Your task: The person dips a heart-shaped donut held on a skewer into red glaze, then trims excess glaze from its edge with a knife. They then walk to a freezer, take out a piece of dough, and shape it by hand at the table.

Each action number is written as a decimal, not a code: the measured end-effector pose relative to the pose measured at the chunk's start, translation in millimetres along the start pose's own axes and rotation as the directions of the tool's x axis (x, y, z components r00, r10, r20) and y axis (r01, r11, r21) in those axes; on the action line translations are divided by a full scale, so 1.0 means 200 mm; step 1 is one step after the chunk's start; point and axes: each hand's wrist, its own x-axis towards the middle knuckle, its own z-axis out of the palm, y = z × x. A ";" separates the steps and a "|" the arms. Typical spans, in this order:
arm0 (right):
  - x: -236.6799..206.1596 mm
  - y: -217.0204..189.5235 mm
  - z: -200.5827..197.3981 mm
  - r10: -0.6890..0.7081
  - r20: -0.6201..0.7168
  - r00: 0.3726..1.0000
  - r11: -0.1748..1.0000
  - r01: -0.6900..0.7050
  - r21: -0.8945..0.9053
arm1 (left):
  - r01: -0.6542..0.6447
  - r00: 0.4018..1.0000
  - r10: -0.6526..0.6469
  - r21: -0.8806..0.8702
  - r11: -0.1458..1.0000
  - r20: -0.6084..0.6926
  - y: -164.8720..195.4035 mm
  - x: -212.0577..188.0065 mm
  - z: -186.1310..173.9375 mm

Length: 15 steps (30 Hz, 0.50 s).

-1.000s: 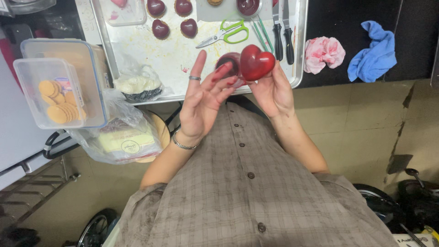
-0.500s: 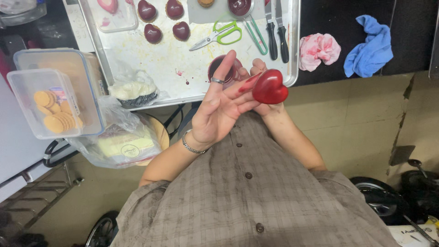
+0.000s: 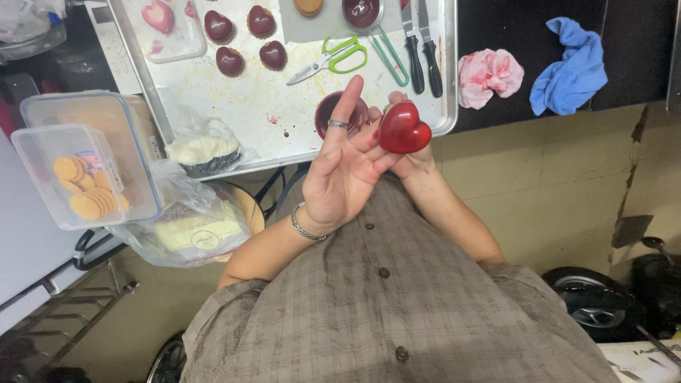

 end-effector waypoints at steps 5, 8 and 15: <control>-0.02 -0.01 -0.04 0.004 -0.038 0.999 0.995 -0.008 -0.101 | -0.022 1.000 0.023 -0.009 1.000 0.005 -0.03 0.02 0.02; -0.03 -0.01 -0.08 0.068 -0.058 0.996 0.991 -0.074 -0.109 | -0.061 0.998 0.061 -0.005 0.998 -0.018 -0.06 0.03 0.05; -0.01 -0.03 -0.12 0.031 0.051 0.998 0.973 -0.018 -0.230 | -0.099 0.995 0.099 -0.024 0.995 -0.022 -0.10 0.07 0.13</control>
